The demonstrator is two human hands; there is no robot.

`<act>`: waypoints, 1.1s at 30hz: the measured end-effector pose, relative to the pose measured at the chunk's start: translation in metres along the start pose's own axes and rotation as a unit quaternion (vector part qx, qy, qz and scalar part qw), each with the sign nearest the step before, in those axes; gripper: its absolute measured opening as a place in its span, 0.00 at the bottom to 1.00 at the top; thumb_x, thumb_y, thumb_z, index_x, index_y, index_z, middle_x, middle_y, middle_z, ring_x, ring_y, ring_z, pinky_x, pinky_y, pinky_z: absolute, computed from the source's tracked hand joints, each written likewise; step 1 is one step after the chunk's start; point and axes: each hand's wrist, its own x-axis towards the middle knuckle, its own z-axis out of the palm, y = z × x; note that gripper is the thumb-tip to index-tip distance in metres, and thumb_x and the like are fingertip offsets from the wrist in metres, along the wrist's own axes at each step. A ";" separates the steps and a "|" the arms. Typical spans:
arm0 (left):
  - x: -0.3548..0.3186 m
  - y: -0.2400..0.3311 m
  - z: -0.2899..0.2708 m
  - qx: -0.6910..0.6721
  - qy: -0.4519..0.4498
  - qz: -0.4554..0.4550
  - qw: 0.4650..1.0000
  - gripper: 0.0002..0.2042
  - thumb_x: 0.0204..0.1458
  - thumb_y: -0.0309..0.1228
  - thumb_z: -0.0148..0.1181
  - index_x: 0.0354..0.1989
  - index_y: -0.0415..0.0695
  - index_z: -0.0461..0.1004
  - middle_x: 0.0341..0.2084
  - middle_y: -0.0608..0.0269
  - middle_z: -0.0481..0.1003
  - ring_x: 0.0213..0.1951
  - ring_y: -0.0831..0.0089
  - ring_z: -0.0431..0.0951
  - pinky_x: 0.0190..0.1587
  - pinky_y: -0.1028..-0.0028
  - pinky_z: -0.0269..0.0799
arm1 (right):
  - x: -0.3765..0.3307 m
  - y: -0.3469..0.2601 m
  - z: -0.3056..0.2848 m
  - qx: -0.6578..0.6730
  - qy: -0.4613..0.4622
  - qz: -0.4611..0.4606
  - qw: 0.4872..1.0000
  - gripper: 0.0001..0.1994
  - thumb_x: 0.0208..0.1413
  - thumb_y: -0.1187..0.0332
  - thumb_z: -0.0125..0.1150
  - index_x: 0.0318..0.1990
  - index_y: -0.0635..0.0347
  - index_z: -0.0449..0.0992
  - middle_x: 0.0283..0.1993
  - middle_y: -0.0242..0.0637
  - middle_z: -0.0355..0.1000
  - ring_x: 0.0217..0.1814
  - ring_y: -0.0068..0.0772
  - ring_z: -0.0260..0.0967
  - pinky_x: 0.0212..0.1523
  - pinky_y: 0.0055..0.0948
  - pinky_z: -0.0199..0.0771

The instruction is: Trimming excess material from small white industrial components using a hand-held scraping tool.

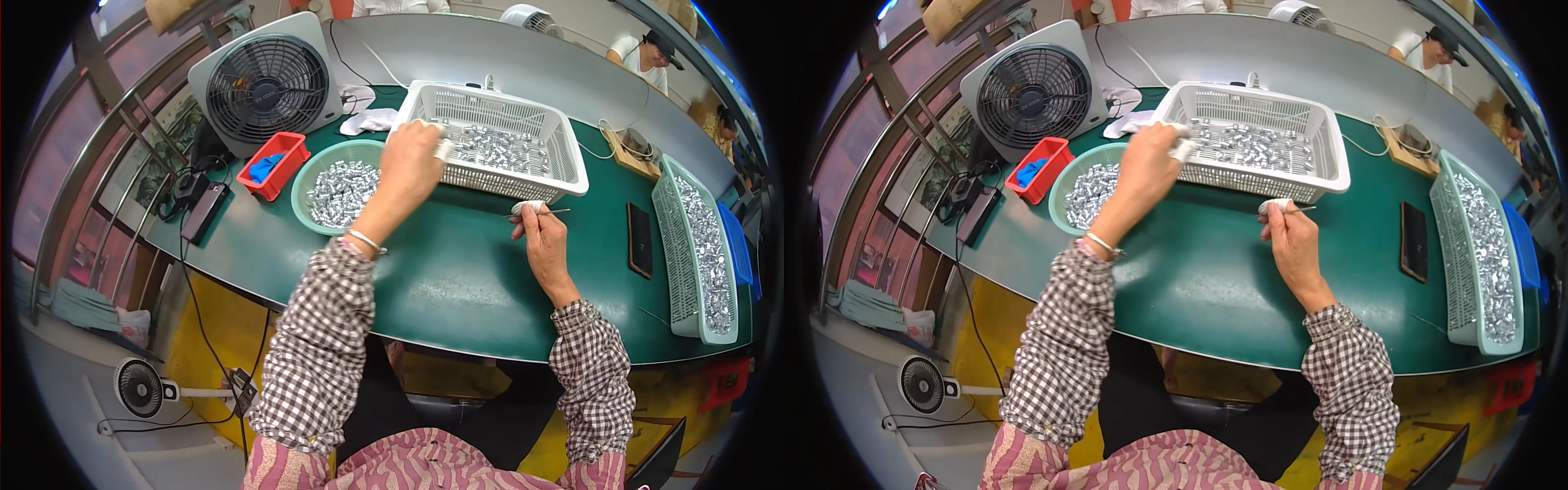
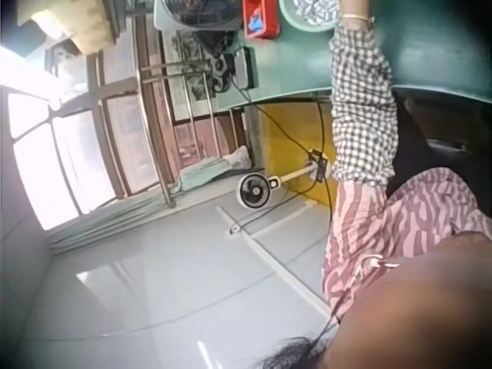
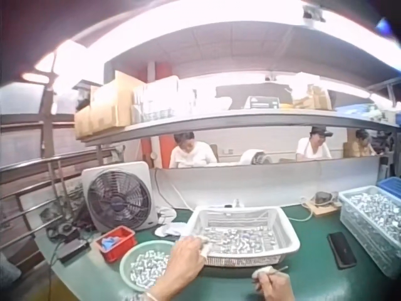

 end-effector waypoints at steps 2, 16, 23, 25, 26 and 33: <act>-0.005 -0.019 -0.030 0.026 -0.098 -0.041 0.994 0.08 0.45 0.31 0.58 0.31 0.40 0.75 0.26 0.52 0.72 0.36 0.56 0.72 0.39 0.63 0.66 | -0.001 0.000 -0.001 -0.002 0.001 -0.010 1.000 0.14 0.60 0.69 0.45 0.31 0.71 0.72 0.24 0.36 0.69 0.22 0.21 0.65 0.25 0.20 0.65; -0.053 -0.076 -0.062 0.166 -0.293 -0.100 0.936 0.08 0.43 0.26 0.55 0.33 0.41 0.75 0.30 0.51 0.74 0.36 0.54 0.73 0.40 0.62 0.67 | -0.004 0.001 0.003 0.002 -0.023 -0.013 1.000 0.11 0.59 0.70 0.47 0.32 0.70 0.72 0.24 0.35 0.69 0.22 0.20 0.65 0.24 0.18 0.65; -0.041 -0.024 -0.066 0.032 -0.130 -0.080 0.988 0.08 0.47 0.27 0.56 0.36 0.42 0.73 0.30 0.56 0.75 0.28 0.63 0.75 0.32 0.69 0.69 | -0.005 -0.007 0.002 0.022 -0.025 0.020 0.999 0.09 0.58 0.72 0.48 0.33 0.69 0.72 0.25 0.34 0.69 0.24 0.19 0.67 0.25 0.18 0.66; -0.038 0.008 -0.058 -0.343 -0.130 -0.250 0.896 0.10 0.51 0.29 0.55 0.41 0.41 0.70 0.30 0.61 0.74 0.23 0.75 0.72 0.26 0.77 0.68 | -0.007 -0.006 0.002 0.033 -0.025 0.015 0.999 0.07 0.57 0.74 0.48 0.33 0.69 0.72 0.25 0.34 0.69 0.25 0.19 0.67 0.26 0.18 0.68; -0.042 0.019 -0.051 -0.343 -0.130 -0.247 0.897 0.10 0.51 0.29 0.55 0.41 0.41 0.70 0.30 0.61 0.74 0.23 0.75 0.72 0.26 0.77 0.68 | -0.006 -0.007 0.003 0.033 -0.022 0.014 0.999 0.07 0.57 0.74 0.48 0.33 0.69 0.72 0.25 0.34 0.69 0.25 0.19 0.67 0.26 0.18 0.68; -0.061 0.034 0.029 -0.728 -0.179 -0.381 0.541 0.14 0.54 0.32 0.51 0.48 0.40 0.67 0.32 0.64 0.72 0.26 0.79 0.71 0.26 0.81 0.69 | -0.004 -0.009 0.003 0.018 0.050 -0.065 0.996 0.05 0.54 0.79 0.47 0.34 0.69 0.71 0.29 0.37 0.69 0.27 0.22 0.69 0.28 0.21 0.70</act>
